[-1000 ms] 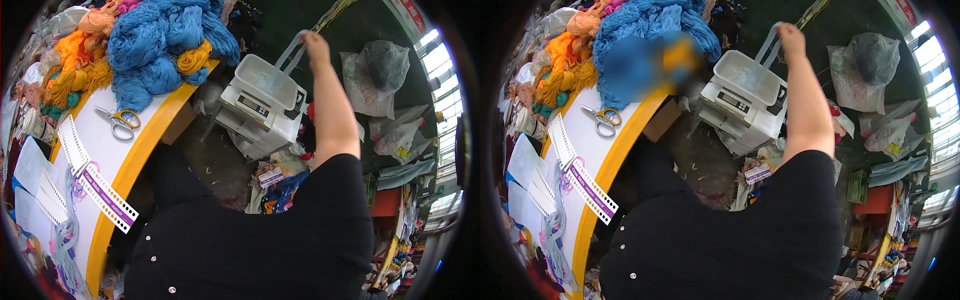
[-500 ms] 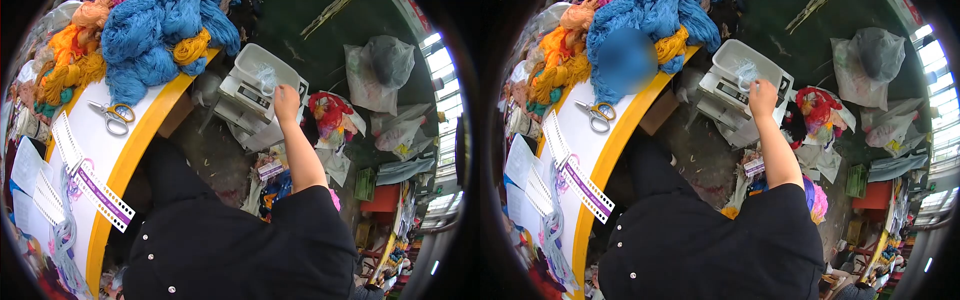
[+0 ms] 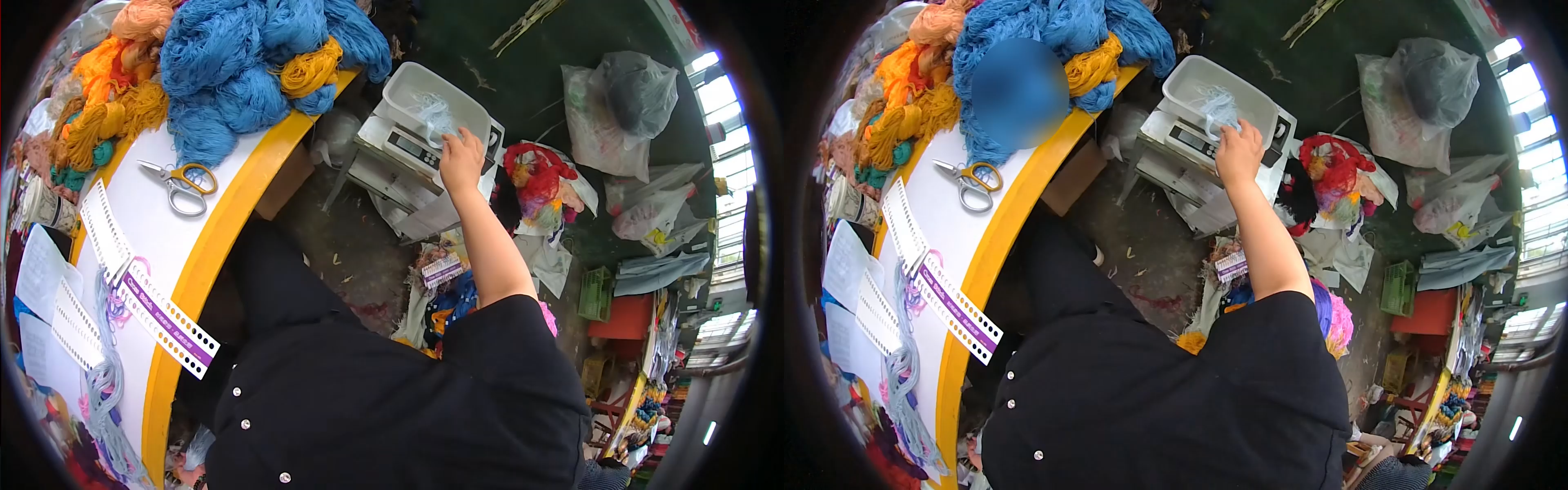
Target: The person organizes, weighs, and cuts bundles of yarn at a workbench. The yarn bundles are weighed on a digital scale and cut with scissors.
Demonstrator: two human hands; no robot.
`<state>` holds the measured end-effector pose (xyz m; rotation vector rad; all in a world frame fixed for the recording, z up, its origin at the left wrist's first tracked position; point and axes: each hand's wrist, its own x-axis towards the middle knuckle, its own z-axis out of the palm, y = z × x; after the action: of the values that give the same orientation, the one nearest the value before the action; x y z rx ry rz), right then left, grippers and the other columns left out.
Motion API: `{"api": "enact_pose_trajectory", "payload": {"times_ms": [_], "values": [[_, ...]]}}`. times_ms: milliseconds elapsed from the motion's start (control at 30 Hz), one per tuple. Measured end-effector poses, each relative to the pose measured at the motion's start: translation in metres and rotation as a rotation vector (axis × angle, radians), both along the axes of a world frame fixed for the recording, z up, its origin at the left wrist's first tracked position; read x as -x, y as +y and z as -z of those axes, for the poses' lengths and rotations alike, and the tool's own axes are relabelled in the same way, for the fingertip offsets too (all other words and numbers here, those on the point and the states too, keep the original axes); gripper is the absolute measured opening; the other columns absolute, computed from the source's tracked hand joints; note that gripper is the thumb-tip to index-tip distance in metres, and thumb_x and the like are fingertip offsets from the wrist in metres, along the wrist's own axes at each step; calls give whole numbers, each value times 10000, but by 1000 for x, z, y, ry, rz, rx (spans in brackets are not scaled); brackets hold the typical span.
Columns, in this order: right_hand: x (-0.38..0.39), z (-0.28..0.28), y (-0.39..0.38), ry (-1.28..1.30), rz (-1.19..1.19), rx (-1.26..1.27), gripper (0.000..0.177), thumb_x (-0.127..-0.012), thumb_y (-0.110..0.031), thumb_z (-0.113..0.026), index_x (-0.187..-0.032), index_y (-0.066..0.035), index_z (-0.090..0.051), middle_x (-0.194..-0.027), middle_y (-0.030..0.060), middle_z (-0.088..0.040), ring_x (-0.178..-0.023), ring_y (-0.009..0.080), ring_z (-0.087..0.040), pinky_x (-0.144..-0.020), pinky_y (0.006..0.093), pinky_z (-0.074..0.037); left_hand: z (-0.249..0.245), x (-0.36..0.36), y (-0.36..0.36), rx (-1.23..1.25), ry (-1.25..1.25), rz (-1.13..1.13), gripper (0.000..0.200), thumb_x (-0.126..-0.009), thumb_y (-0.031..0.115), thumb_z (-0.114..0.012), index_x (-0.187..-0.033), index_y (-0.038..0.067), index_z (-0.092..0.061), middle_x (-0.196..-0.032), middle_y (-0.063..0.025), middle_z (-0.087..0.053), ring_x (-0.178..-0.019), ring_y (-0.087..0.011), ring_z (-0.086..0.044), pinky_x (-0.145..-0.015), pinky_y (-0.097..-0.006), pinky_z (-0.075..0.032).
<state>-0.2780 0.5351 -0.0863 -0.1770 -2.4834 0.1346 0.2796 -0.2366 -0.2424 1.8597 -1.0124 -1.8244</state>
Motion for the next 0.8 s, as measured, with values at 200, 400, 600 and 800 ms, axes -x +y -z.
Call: {"api": "enact_pose_trajectory", "payload": {"times_ms": [200,400,600,800], "values": [[7,2,0,23,-34,-32,174,-814,-167,-632,-972,-136,-698,-1236,106,-558,-1187,324,-467,-952,463,-394,-3,-5,-2,-23,42,5,240,-981,251,-410,-1134,87,-493,-770,-52,-438,-648,-178,-481,-699,-322,-466],[7,2,-9,-62,7,-95,228,-766,-249,-689,-961,-132,-699,-1249,119,-553,-1211,316,-451,-981,489,-360,-8,-10,-2,-43,109,17,249,-994,260,-395,-1151,85,-481,-763,-46,-424,-643,-168,-468,-703,-313,-459],[13,13,-21,-164,57,-301,258,-764,-314,-700,-952,-137,-698,-1302,123,-521,-1278,321,-399,-1049,520,-282,-23,-32,8,-148,417,76,259,-1008,268,-379,-1167,84,-468,-755,-41,-411,-639,-158,-455,-706,-304,-452],[-7,-67,-149,-245,-577,595,115,-900,-133,-576,-928,-44,-644,-660,69,-624,-647,177,-615,-597,301,-475,-148,75,138,-454,1285,508,209,-890,193,-581,-1075,107,-625,-841,-61,-505,-612,-220,-576,-623,-368,-542]]}}
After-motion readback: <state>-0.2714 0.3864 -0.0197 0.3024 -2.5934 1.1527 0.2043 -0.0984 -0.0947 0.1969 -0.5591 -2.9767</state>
